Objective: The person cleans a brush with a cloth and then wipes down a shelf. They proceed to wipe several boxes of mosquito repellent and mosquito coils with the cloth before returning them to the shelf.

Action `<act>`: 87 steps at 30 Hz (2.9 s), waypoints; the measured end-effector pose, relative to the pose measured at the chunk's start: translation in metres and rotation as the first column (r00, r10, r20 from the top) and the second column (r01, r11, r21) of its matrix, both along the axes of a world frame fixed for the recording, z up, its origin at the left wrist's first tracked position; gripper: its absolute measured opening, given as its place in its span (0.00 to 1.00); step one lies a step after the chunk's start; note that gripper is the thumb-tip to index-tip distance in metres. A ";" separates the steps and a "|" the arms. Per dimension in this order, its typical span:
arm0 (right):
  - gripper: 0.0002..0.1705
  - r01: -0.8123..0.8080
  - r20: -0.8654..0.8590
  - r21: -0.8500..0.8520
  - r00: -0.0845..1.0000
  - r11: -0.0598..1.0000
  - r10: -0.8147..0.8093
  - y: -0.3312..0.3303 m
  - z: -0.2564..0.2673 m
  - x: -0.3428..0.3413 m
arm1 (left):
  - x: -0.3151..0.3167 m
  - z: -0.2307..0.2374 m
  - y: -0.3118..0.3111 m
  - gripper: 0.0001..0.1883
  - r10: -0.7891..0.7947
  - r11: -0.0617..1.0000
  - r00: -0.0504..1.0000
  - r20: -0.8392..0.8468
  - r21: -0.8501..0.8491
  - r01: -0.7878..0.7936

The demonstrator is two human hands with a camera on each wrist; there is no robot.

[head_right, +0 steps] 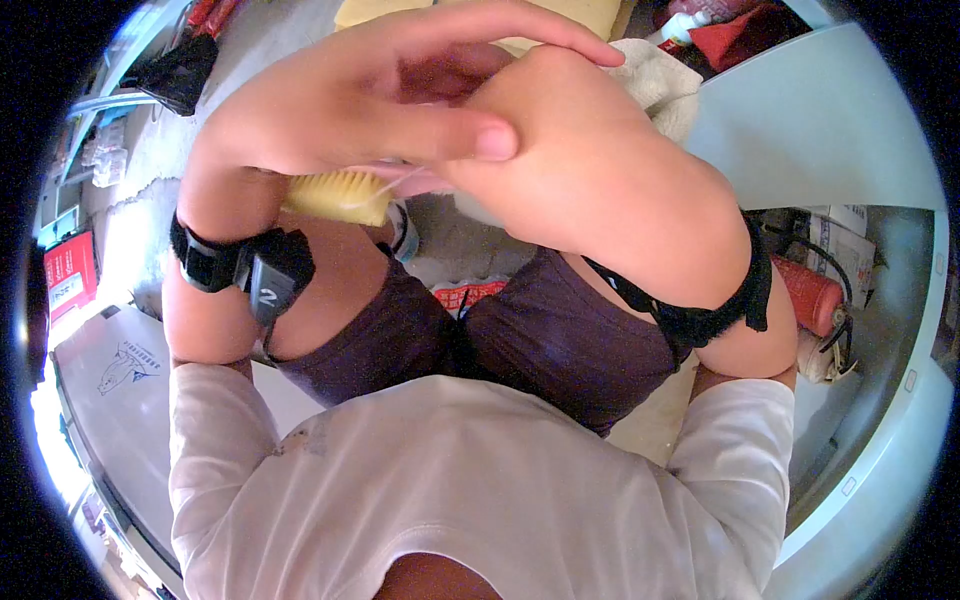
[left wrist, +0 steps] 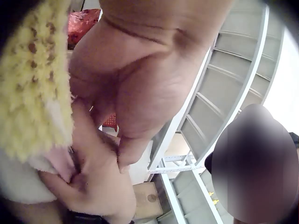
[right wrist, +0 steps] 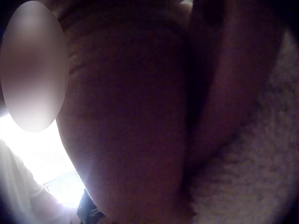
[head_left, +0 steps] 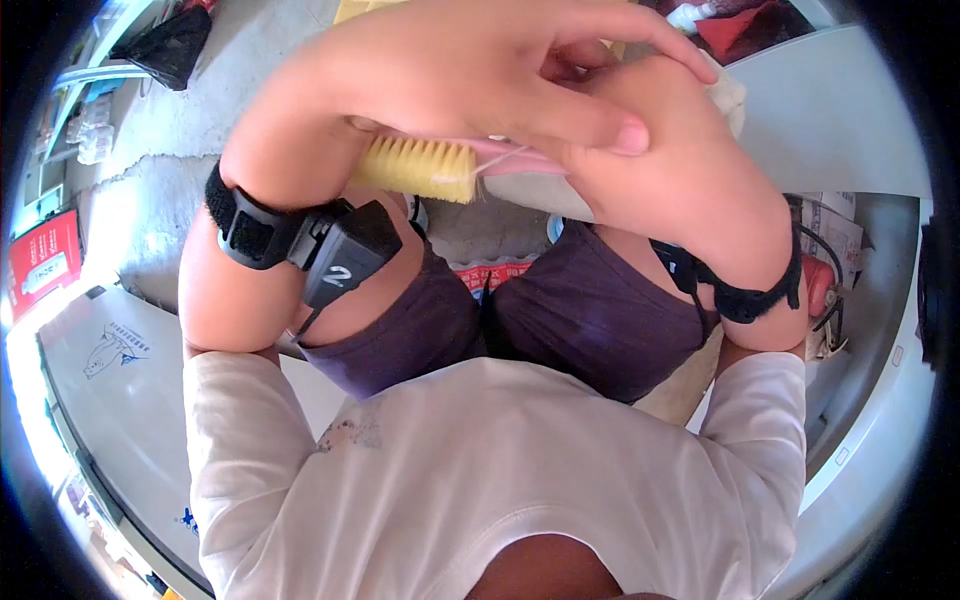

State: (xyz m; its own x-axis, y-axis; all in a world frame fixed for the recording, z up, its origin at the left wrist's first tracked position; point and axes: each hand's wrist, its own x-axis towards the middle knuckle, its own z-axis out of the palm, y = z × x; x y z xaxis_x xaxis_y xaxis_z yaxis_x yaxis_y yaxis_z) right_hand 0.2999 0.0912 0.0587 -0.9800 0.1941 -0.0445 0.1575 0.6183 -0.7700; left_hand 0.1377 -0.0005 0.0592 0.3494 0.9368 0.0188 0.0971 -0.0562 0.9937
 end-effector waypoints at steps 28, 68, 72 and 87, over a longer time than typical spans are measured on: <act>0.11 -0.306 -0.217 0.504 0.860 0.808 0.462 0.016 -0.034 0.020 | 0.017 0.050 0.002 0.43 0.147 0.935 0.959 -0.240 -0.281 -0.214; 0.17 -0.208 -0.357 0.428 0.855 0.880 0.376 0.013 -0.029 -0.002 | 0.004 0.036 -0.001 0.29 0.128 0.927 0.990 0.060 -0.363 -0.098; 0.15 -0.218 -0.340 0.357 0.875 0.908 0.344 0.014 -0.031 0.004 | 0.006 0.041 0.002 0.30 0.114 0.919 0.992 0.048 -0.386 -0.087; 0.06 -0.096 -0.118 0.309 0.983 0.946 0.138 0.006 -0.009 0.018 | 0.033 0.049 -0.007 0.36 0.218 0.966 0.909 -0.356 -0.055 -0.253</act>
